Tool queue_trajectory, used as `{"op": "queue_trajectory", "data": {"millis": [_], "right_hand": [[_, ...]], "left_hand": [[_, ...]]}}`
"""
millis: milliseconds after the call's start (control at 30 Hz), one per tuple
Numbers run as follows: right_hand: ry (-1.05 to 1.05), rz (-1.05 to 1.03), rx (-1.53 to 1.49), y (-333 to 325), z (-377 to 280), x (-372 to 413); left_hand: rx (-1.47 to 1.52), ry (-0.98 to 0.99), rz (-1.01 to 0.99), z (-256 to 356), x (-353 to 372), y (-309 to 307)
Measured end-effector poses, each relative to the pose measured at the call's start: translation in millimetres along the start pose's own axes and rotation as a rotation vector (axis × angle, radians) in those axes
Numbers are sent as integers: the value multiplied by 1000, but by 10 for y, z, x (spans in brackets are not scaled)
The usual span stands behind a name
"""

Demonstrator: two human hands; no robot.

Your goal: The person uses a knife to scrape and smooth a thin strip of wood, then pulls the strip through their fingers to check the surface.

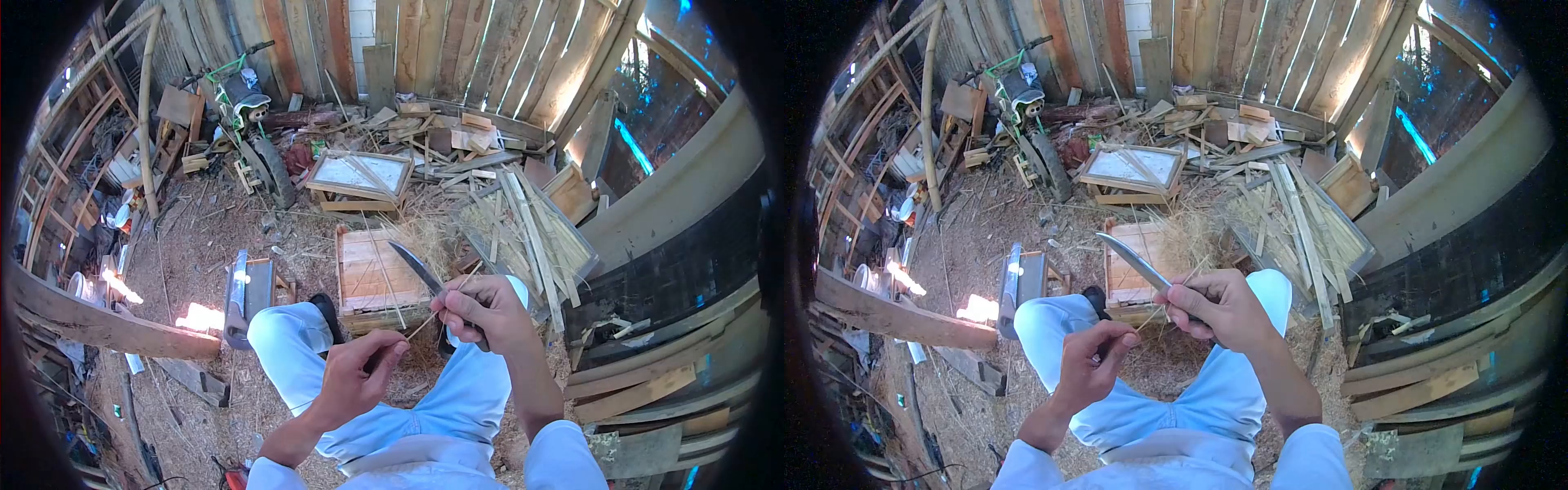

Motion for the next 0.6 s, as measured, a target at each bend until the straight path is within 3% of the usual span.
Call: {"op": "queue_trajectory", "data": {"millis": [133, 300, 400, 600], "right_hand": [[-4, 22, 43, -99, -40, -11], [-157, 249, -69, -601, -171, -64], [-110, 161, -27, -404, -120, -15], [39, -22, 44, 97, 316, -101]], "left_hand": [[9, -9, -2, -46, 23, -12], [2, -58, 20, -229, 73, -83], [-24, -97, 56, -295, 40, -124], [-197, 117, 94, -34, -60, -21]]}}
Point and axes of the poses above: each hand's wrist, its own x-axis away from the middle knuckle, its own y-axis out of the palm, z = x × y, the point moved 10 cm from there along -x, towards the middle knuckle, and after that the axes turned 1 degree about -y, right-handed, at the moved point
